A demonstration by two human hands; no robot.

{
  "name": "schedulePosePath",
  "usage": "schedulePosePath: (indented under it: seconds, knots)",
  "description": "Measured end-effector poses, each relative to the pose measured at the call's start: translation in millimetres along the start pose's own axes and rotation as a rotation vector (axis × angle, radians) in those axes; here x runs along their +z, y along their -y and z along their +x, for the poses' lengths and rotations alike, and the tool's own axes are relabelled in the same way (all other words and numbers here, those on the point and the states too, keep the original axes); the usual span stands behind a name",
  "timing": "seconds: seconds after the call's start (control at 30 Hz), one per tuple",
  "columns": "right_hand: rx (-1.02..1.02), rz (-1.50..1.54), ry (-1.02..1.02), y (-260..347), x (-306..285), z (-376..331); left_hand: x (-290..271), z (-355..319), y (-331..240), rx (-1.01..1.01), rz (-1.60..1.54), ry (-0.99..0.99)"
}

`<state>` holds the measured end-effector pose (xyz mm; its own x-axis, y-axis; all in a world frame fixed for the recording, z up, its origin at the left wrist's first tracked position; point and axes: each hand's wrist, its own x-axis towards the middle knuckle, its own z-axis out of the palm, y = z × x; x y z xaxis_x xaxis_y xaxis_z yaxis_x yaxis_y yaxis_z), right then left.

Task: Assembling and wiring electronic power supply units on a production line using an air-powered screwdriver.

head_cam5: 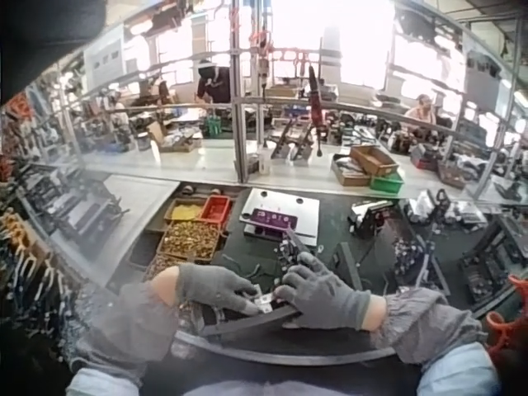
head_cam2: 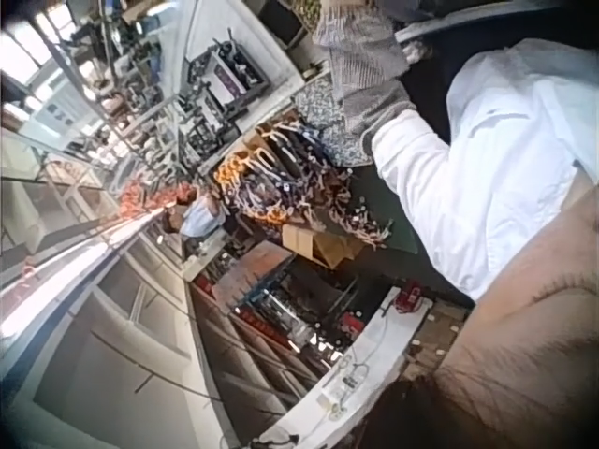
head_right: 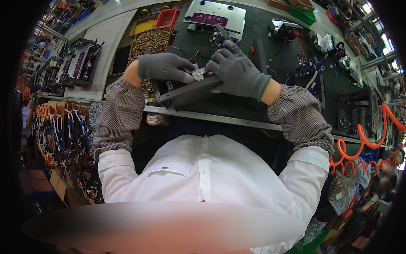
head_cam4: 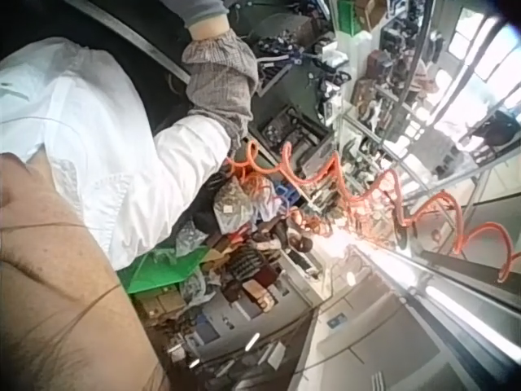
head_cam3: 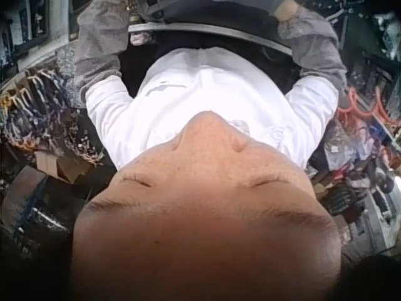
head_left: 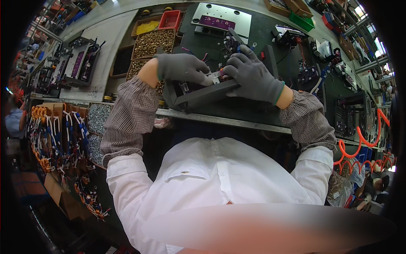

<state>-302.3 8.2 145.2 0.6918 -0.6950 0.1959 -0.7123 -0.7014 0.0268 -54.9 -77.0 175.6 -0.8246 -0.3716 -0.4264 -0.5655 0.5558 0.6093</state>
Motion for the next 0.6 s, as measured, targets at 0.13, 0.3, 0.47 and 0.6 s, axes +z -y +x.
schedulePosePath:
  seconds: [0.13,0.3,0.47,0.6]
  knots:
    - [-0.112,0.190,-0.256,-31,-5,4,36,-23,-48,-0.308,0.327,-0.527]
    - [0.205,-0.260,-0.523,-157,-41,4,83,-5,-56,-0.450,0.560,-0.505]
    - [0.607,-1.040,0.185,-241,-30,-44,73,-2,-35,-0.355,0.559,-0.645]
    - [0.154,-1.094,0.462,-279,19,-103,61,8,-25,-0.331,0.591,-0.689]
